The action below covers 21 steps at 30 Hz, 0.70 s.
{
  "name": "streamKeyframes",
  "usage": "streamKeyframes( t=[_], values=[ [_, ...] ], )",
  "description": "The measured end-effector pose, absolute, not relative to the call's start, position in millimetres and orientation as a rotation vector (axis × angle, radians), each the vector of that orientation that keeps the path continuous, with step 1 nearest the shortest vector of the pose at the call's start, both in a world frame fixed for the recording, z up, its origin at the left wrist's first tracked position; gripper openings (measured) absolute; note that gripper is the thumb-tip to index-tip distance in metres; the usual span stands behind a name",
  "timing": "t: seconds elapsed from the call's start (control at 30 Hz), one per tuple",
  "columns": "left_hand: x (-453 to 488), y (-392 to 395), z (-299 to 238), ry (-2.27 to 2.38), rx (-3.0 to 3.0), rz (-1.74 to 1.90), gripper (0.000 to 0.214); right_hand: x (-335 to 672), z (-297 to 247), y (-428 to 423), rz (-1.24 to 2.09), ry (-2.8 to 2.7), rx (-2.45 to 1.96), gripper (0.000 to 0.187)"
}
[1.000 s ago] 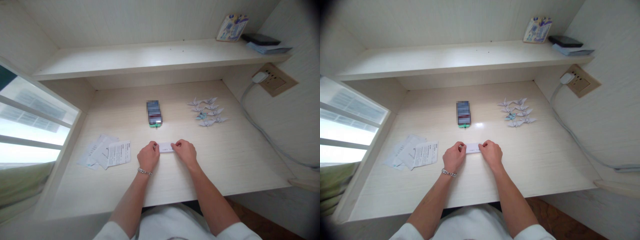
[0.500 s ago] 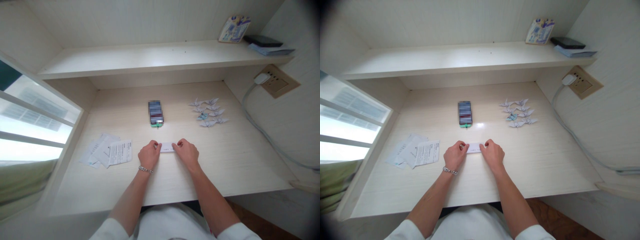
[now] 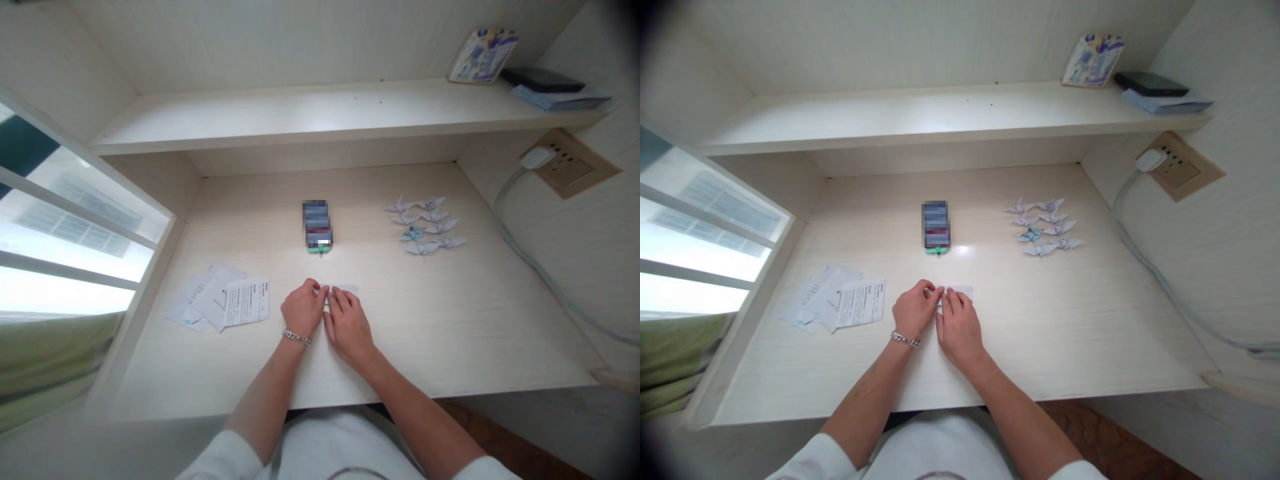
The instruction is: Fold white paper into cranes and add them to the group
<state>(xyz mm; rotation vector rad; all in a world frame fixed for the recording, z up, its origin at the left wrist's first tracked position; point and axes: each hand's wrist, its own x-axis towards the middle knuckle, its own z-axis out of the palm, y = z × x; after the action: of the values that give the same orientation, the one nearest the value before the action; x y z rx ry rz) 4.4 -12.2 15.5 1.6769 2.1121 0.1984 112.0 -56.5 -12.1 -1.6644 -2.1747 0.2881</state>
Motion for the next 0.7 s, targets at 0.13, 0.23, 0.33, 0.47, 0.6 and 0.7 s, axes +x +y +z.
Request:
streamKeyframes(
  t=[0.13, 0.23, 0.33, 0.47, 0.6, 0.7],
  values=[
    [-2.1, -16.9, 12.3, 2.112, 1.757, 0.268, 0.034, 112.7, -12.5, -58.4, 0.313, -2.169, -1.674, 0.045],
    [-13.4, -22.2, 7.4, 2.084, 1.858, 0.364, 0.032, 113.2, -11.6, -58.8, 0.331, -2.174, -1.685, 0.044],
    [-20.0, -29.8, 3.3, 2.007, 1.971, 0.523, 0.024, 113.7, -11.9, -59.7, 0.335, -2.171, -1.678, 0.044],
    [-11.1, -43.2, -0.8, 1.633, 2.194, 0.716, 0.026, 114.2, -15.7, -59.4, 0.323, -2.167, -1.654, 0.040],
    [-1.7, -53.4, -1.0, 1.546, 2.269, 0.605, 0.035, 114.8, -18.6, -58.4, 0.313, -2.205, -1.642, 0.038],
    [-3.1, -57.5, 2.7, 1.549, 2.300, 0.490, 0.039, 118.6, -17.5, -60.6, 0.297, -2.239, -1.655, 0.042]
  ],
)
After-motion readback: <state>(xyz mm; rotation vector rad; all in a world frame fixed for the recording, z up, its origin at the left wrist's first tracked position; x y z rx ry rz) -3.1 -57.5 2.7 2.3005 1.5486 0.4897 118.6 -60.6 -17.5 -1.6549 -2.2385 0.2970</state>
